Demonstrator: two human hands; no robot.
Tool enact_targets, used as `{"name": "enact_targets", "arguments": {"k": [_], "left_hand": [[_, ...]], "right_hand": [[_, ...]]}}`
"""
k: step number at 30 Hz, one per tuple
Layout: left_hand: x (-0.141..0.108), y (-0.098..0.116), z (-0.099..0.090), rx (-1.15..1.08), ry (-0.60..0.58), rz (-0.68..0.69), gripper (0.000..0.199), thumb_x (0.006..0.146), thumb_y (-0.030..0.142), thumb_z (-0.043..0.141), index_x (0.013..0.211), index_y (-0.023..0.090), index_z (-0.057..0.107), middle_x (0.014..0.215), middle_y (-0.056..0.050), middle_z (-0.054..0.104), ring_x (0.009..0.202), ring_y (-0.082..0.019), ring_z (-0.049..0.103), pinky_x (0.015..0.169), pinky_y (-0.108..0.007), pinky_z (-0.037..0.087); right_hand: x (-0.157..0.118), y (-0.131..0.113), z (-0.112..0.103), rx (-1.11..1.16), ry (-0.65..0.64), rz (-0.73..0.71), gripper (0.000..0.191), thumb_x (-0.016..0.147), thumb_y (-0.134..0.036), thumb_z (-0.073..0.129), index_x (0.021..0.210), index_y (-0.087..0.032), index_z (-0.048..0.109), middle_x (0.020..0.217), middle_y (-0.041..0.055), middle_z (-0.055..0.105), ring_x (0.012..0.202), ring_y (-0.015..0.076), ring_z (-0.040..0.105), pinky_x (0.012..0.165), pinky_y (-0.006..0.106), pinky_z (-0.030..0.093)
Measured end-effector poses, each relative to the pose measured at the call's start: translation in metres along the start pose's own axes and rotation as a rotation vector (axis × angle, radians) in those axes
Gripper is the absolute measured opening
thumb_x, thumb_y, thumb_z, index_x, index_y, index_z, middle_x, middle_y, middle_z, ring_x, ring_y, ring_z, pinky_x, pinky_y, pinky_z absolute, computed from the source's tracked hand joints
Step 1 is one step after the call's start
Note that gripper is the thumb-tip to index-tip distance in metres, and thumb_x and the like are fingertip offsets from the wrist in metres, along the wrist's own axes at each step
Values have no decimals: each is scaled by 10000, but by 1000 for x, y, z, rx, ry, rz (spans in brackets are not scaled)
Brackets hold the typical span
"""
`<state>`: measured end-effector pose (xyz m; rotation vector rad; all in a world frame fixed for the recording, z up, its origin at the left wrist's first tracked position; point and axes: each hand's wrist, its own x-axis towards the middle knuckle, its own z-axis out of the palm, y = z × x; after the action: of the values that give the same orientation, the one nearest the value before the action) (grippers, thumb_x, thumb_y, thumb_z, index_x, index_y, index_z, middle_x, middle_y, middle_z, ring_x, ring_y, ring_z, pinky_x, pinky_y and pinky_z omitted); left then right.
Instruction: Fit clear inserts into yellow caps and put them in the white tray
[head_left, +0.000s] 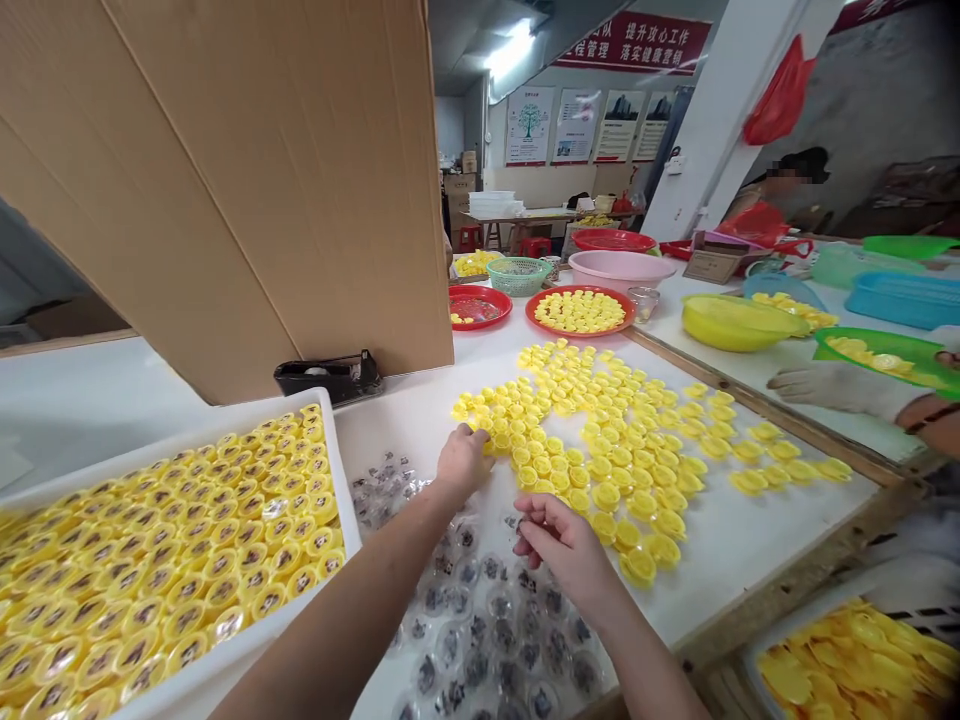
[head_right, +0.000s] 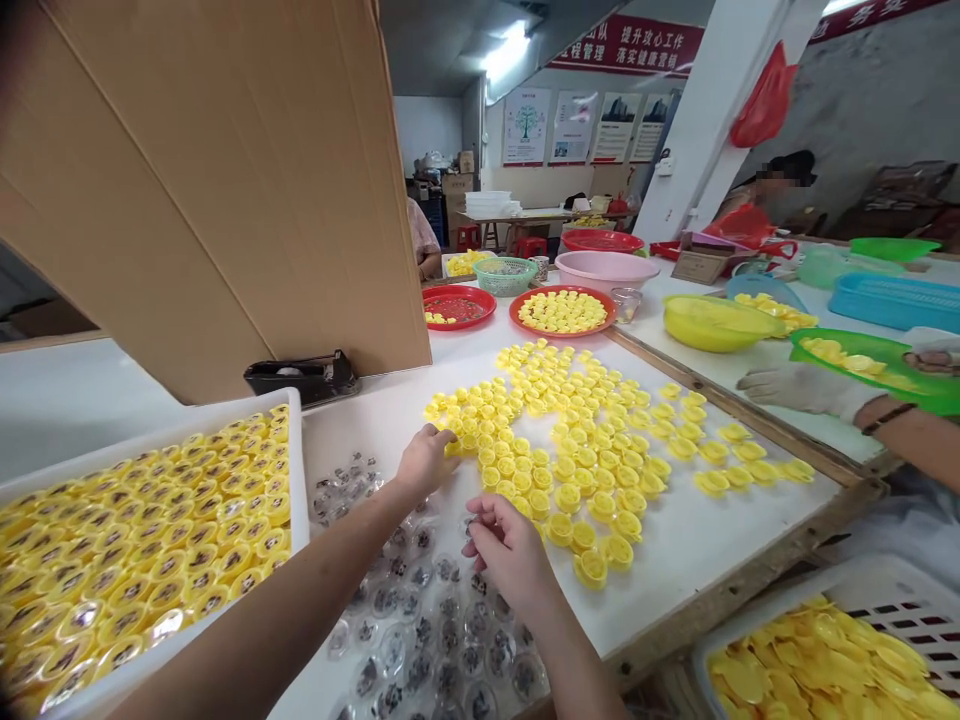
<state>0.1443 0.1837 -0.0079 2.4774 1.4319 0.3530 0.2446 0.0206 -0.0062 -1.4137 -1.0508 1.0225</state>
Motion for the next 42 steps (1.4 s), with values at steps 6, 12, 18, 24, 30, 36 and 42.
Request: {"name": "enact_targets", "arguments": {"k": [6, 12, 18, 24, 30, 36, 42], "left_hand": [[-16, -3, 0, 24, 7, 32, 223, 776, 196, 552, 988, 231, 615, 1159, -77, 527, 1033, -220, 529, 858, -295, 434], [-34, -4, -6, -4, -51, 57, 230, 760, 185, 562, 985, 227, 585, 944, -51, 648, 945, -231, 566, 818, -313, 443], [-54, 0, -22, -110, -46, 91, 321, 745, 219, 581, 1064, 188, 590, 1027, -78, 623, 851, -204, 604, 765, -294, 466], [-118, 2, -58, -323, -27, 135, 211, 736, 265, 630, 937, 203, 650, 892, -30, 612, 759, -141, 581, 681, -216, 452], [-180, -9, -71, -716, -150, -21, 251, 690, 295, 698, 909, 184, 646, 650, 35, 549, 579, -99, 458, 531, -196, 358], [-195, -18, -69, -849, -249, -173, 322, 600, 279, 758, 884, 157, 668, 630, 39, 542, 572, -99, 457, 501, -191, 335], [-200, -21, -70, -848, -175, -78, 186, 705, 157, 592, 863, 185, 688, 736, 20, 630, 635, -103, 506, 561, -195, 362]], "right_hand": [[-10, -6, -3, 313, 10, 55, 325, 717, -382, 706, 949, -196, 576, 726, -16, 566, 627, 141, 588, 493, 224, 445], [-19, -8, -1, 445, -35, 86, 281, 740, -360, 721, 923, -192, 589, 756, -10, 567, 653, 149, 613, 527, 233, 457], [-30, -19, 2, 487, -71, 52, 259, 748, -339, 725, 929, -206, 596, 745, -8, 585, 657, 147, 602, 542, 234, 444], [-40, -31, 7, 460, -156, 17, 160, 774, -316, 707, 889, -211, 668, 700, -11, 573, 638, 123, 540, 544, 225, 398], [-41, -26, 27, 286, -306, 8, 169, 834, -281, 638, 991, -233, 674, 790, -4, 555, 640, 117, 506, 562, 237, 400], [-41, -24, 46, -36, -395, -118, 104, 861, -233, 581, 920, -233, 668, 863, 8, 566, 660, 126, 514, 585, 248, 425], [-49, -39, 57, -313, -322, -280, 105, 825, -187, 601, 898, -226, 666, 848, 17, 578, 728, 154, 561, 617, 258, 454]]}}
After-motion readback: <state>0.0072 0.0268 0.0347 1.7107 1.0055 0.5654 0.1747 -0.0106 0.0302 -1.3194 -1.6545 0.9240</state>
